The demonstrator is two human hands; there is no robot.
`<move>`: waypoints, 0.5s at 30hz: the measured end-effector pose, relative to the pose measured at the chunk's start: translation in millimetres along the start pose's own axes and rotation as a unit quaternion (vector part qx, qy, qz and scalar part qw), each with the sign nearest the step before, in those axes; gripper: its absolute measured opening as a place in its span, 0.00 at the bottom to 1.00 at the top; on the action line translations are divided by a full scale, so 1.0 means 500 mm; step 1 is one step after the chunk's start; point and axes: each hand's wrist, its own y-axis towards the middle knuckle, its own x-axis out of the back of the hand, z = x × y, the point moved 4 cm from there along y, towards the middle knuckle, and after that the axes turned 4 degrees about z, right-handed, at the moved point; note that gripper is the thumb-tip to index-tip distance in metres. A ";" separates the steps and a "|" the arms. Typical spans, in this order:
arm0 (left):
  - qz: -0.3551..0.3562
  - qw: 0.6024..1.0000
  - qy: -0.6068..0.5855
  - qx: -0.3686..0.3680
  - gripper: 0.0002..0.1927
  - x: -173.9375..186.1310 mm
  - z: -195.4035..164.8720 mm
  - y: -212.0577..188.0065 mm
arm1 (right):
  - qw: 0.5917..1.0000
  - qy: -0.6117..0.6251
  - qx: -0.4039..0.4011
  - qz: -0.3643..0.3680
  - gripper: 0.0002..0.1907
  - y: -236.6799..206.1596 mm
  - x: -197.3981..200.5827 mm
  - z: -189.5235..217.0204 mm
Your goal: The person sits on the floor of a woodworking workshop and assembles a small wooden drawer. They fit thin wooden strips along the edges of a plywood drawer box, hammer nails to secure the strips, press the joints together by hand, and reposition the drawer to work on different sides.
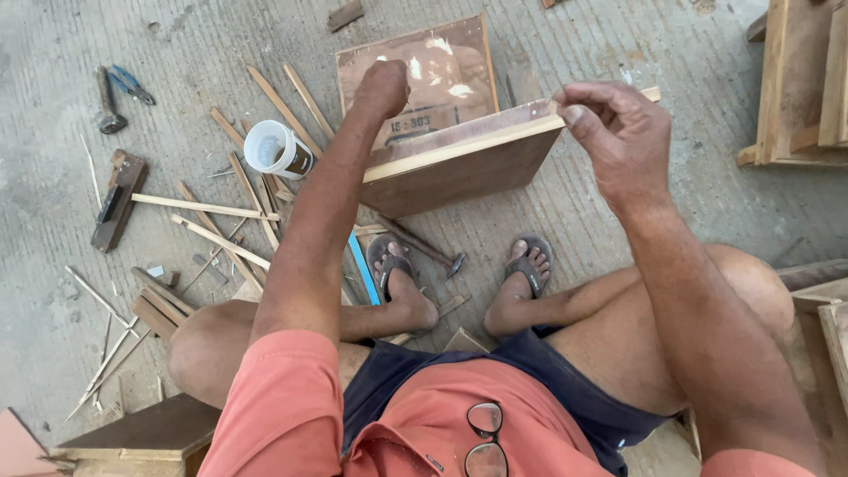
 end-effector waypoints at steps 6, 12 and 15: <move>0.062 0.997 0.001 0.040 0.08 -0.005 0.026 0.055 | 0.999 -0.039 -0.025 -0.007 0.09 0.010 0.026 0.003; 0.097 0.993 0.064 0.003 0.08 -0.040 0.049 0.105 | 1.000 -0.006 -0.027 0.012 0.10 0.017 0.029 0.001; 0.090 0.991 0.094 -0.013 0.07 -0.061 0.055 0.119 | 0.999 -0.014 -0.031 0.014 0.09 0.019 0.029 0.000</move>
